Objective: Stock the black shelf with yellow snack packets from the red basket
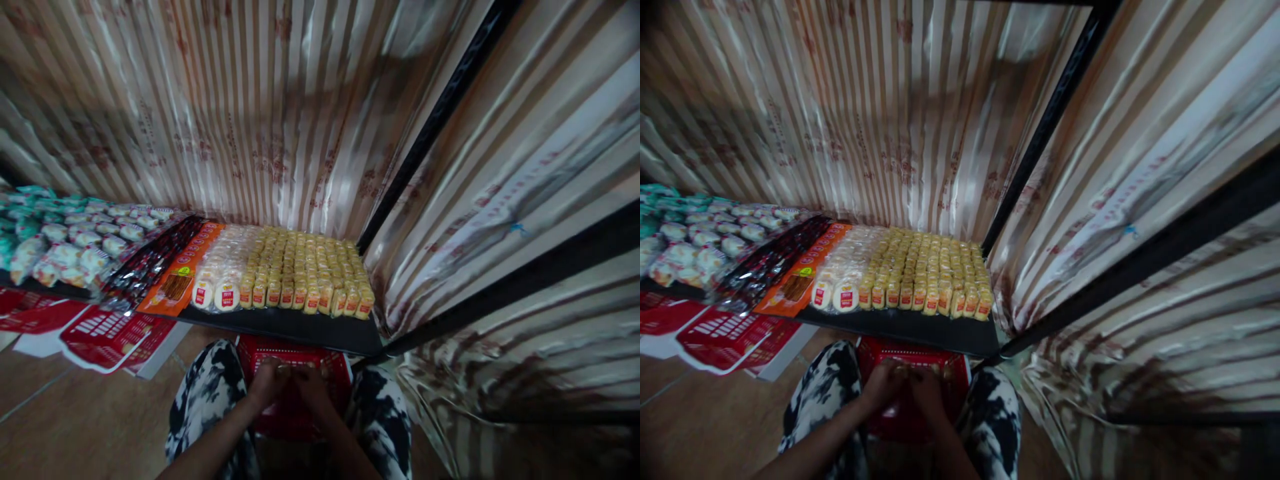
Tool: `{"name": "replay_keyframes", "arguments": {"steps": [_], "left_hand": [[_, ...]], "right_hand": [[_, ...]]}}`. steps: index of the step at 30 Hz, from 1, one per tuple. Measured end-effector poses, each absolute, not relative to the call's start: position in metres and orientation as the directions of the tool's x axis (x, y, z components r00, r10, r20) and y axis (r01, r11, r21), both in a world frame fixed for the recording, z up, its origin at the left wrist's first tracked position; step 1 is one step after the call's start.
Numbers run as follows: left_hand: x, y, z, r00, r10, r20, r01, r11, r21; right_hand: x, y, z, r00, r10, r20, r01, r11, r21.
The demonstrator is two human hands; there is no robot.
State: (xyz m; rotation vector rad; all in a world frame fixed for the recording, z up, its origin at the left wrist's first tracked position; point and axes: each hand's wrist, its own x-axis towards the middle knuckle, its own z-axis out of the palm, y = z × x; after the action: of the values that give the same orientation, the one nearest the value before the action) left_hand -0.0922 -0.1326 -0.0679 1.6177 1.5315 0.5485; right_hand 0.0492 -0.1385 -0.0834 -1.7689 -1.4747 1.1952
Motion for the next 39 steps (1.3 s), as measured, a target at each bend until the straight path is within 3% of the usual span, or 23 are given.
{"name": "replay_keyframes", "arguments": {"steps": [7, 14, 17, 22, 27, 39], "left_hand": [[-0.104, -0.125, -0.031, 0.211, 0.957, -0.199, 0.658, 0.011, 0.753], [-0.114, -0.112, -0.002, 0.265, 0.956, -0.125, 0.568, -0.05, 0.821], [-0.115, -0.105, 0.004, 0.245, 0.96, -0.136, 0.473, 0.004, 0.881], [-0.114, -0.099, 0.009, 0.247, 0.953, -0.176, 0.155, 0.141, 0.978], [-0.116, -0.102, 0.011, 0.224, 0.959, -0.176, -0.052, 0.192, 0.98], [-0.12, -0.102, -0.003, 0.126, 0.982, -0.143, 0.206, 0.115, 0.972]], "right_hand": [[0.051, -0.142, -0.07, 0.008, 0.98, -0.197, 0.474, -0.178, -0.862], [0.054, -0.14, -0.029, -0.093, 0.989, -0.114, 0.629, -0.031, -0.777], [0.052, -0.137, -0.014, -0.106, 0.987, -0.121, 0.53, -0.047, -0.847], [0.047, -0.128, -0.004, -0.154, 0.981, -0.116, 0.204, -0.083, -0.975], [0.042, -0.122, -0.007, -0.121, 0.983, -0.136, 0.119, -0.122, -0.985], [0.027, -0.114, -0.005, -0.068, 0.987, -0.143, 0.091, -0.137, -0.986]]}}
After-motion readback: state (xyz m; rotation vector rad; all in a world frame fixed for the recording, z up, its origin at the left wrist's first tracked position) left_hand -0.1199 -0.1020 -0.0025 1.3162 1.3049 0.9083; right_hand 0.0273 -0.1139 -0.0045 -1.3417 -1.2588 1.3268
